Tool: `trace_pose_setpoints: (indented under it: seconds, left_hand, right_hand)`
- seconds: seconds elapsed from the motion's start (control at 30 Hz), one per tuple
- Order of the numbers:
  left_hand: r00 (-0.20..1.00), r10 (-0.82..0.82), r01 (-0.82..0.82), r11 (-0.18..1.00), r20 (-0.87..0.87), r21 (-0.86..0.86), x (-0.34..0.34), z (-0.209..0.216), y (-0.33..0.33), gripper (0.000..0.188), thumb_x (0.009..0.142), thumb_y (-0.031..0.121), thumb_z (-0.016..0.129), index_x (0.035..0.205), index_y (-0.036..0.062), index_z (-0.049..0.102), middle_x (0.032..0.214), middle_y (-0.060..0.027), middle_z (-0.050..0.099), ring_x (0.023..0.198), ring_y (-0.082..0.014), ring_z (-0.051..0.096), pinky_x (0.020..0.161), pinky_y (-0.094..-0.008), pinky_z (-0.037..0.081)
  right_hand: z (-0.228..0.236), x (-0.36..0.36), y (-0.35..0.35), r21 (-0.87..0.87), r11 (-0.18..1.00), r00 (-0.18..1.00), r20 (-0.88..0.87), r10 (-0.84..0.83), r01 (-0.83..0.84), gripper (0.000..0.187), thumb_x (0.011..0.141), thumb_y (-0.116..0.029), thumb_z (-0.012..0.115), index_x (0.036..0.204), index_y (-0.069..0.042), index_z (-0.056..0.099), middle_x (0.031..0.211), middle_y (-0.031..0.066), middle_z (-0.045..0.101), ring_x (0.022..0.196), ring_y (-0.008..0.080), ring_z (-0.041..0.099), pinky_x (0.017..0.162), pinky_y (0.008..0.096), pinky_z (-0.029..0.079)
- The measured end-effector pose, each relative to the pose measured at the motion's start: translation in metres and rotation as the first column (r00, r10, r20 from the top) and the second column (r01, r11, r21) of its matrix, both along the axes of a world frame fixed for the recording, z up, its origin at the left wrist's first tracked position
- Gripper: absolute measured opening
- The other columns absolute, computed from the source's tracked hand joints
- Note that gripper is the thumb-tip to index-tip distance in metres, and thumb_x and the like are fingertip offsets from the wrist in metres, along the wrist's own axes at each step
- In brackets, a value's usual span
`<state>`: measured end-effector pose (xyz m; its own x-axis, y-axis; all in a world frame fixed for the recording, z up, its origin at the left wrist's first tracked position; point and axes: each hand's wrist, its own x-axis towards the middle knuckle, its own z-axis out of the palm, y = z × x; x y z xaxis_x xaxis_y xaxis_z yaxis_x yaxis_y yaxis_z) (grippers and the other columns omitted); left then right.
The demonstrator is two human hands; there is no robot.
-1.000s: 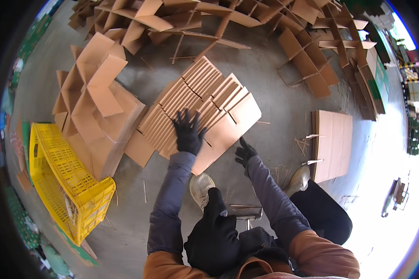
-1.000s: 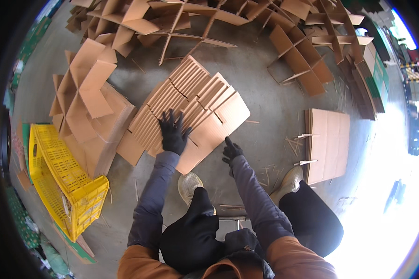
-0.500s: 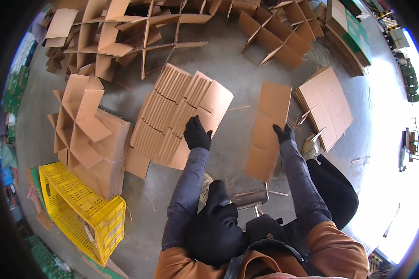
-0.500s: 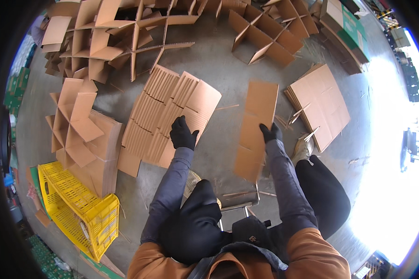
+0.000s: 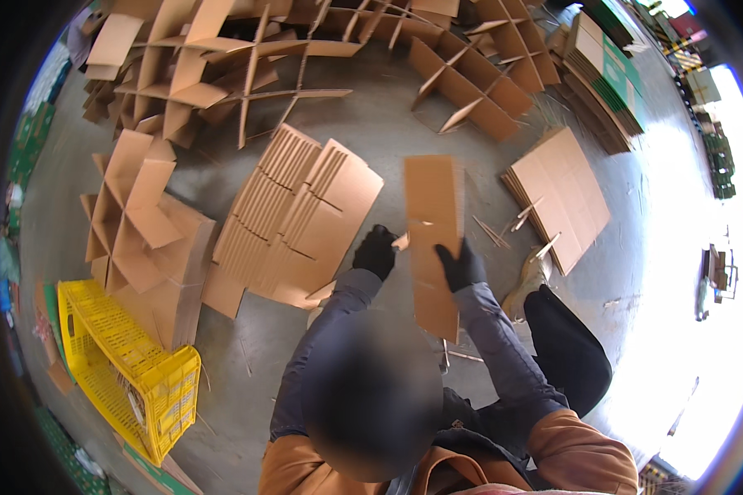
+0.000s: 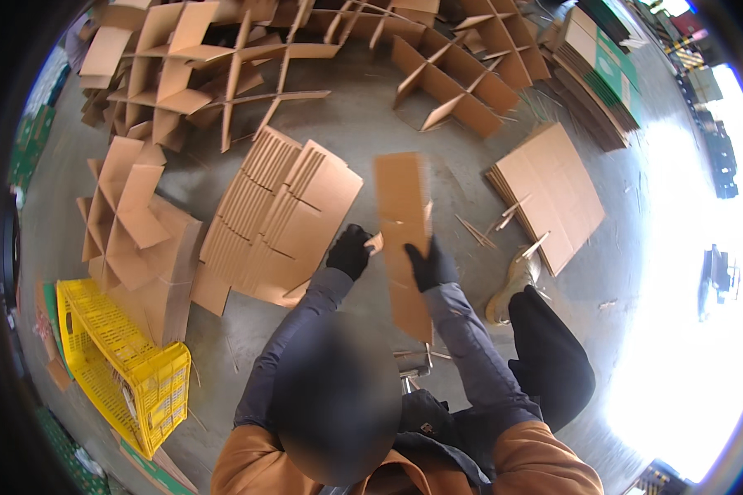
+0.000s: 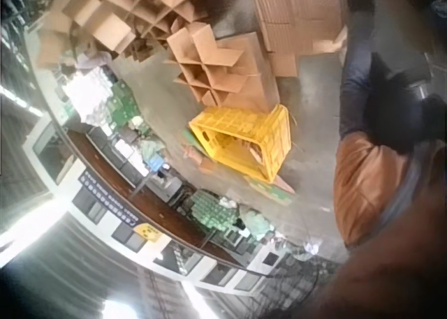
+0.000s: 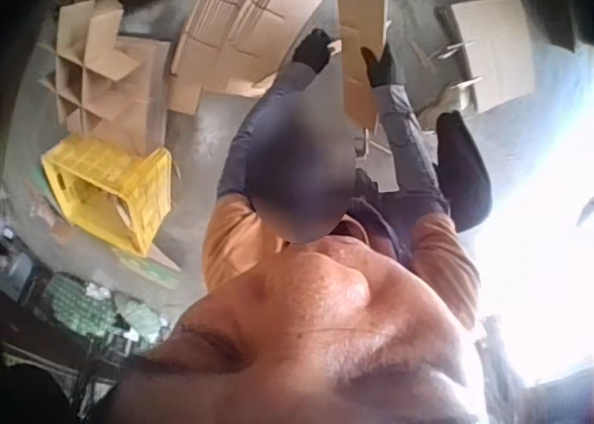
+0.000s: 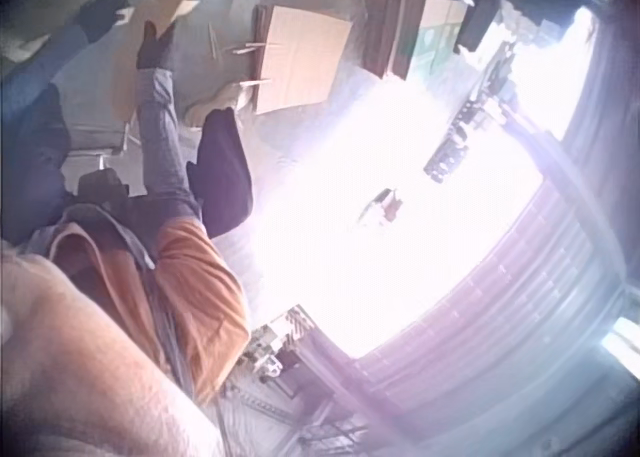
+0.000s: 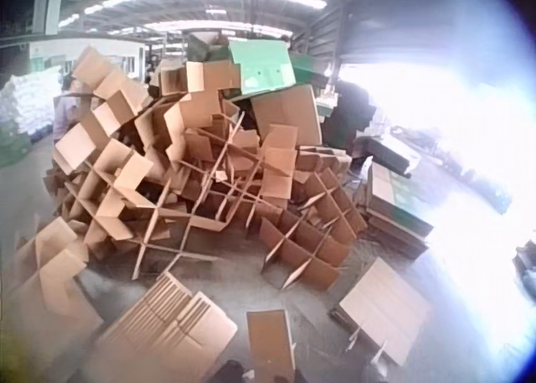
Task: The person assembles cardboard dividers by hand while sitting on the floor, interlocking flat cardboard pieces one by one until a grid structure is formed, then moves the finished structures to a pile.
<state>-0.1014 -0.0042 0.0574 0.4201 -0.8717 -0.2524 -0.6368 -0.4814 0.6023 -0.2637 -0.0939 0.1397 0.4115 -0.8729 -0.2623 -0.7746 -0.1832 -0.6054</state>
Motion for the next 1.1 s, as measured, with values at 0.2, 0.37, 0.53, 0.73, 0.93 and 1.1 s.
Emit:
trace_pose_setpoints:
  seconds: [0.2, 0.37, 0.53, 0.73, 0.93, 1.1]
  left_hand:
    - [0.978, -0.182, 0.17, 0.979, 0.1, 0.115, -0.032, -0.009, -0.005, 0.021, 0.088, 0.022, 0.048, 0.108, 0.017, 0.055, 0.094, -0.0072, 0.061, 0.075, -0.0297, 0.062, 0.069, -0.0405, 0.049]
    - [0.979, -0.193, 0.194, 0.981, 0.062, -0.004, -0.05, -0.009, 0.009, 0.021, 0.089, 0.021, 0.045, 0.107, 0.0166, 0.055, 0.094, -0.008, 0.061, 0.076, -0.0299, 0.062, 0.066, -0.0419, 0.05]
    - [0.979, -0.203, 0.203, 0.979, 0.032, -0.015, -0.056, -0.006, -0.01, 0.021, 0.089, 0.023, 0.044, 0.104, 0.0142, 0.057, 0.098, -0.0093, 0.061, 0.08, -0.0315, 0.062, 0.067, -0.0419, 0.05]
    - [0.881, 0.465, -0.468, 0.828, -0.088, -0.309, 0.047, -0.014, 0.017, 0.033, 0.08, 0.038, 0.062, 0.099, 0.0119, 0.058, 0.094, -0.0105, 0.06, 0.081, -0.0311, 0.06, 0.068, -0.0425, 0.047]
    - [0.783, 0.249, -0.363, 0.927, 0.57, 0.094, 0.077, -0.02, 0.015, 0.068, 0.06, 0.034, 0.08, 0.111, 0.0101, 0.042, 0.103, -0.0097, 0.051, 0.094, -0.0252, 0.053, 0.072, -0.0405, 0.043]
    - [0.879, 0.185, -0.187, 0.982, 0.44, -0.039, 0.08, -0.004, 0.023, 0.043, 0.066, 0.024, 0.076, 0.1, 0.0093, 0.054, 0.1, -0.0101, 0.053, 0.095, -0.029, 0.051, 0.074, -0.0428, 0.043]
  right_hand:
    - [0.034, -0.026, -0.009, 0.11, 0.972, 0.91, -0.344, 0.231, -0.205, 0.04, 0.083, -0.039, 0.055, 0.112, -0.012, 0.048, 0.078, 0.0236, 0.062, 0.076, 0.0426, 0.059, 0.064, 0.0507, 0.044]
    - [-0.028, -0.029, 0.016, 0.142, 0.961, 0.877, -0.394, 0.273, -0.236, 0.033, 0.083, -0.036, 0.053, 0.103, -0.01, 0.054, 0.078, 0.0214, 0.063, 0.076, 0.0408, 0.061, 0.065, 0.0492, 0.046]
    - [-0.106, -0.016, -0.002, 0.113, 0.978, 0.836, -0.507, 0.208, -0.174, 0.024, 0.084, -0.026, 0.052, 0.099, -0.008, 0.057, 0.08, 0.0177, 0.065, 0.075, 0.0354, 0.064, 0.065, 0.0459, 0.05]
    - [-0.067, -0.033, -0.053, -0.008, 0.999, 0.899, -0.437, -0.045, 0.046, 0.034, 0.083, -0.038, 0.054, 0.105, -0.011, 0.055, 0.087, 0.0187, 0.064, 0.083, 0.0398, 0.061, 0.068, 0.0492, 0.047]
    - [-0.098, -0.125, -0.022, -0.006, 0.97, 0.922, -0.308, -0.234, 0.244, 0.043, 0.082, -0.032, 0.06, 0.113, -0.004, 0.051, 0.1, 0.0231, 0.061, 0.095, 0.0418, 0.057, 0.077, 0.0474, 0.045]
    - [-0.024, -0.071, -0.006, 0.02, 0.914, 0.914, 0.019, -0.405, 0.404, 0.036, 0.086, -0.029, 0.056, 0.111, -0.003, 0.052, 0.099, 0.0222, 0.062, 0.095, 0.0379, 0.059, 0.077, 0.0413, 0.047]
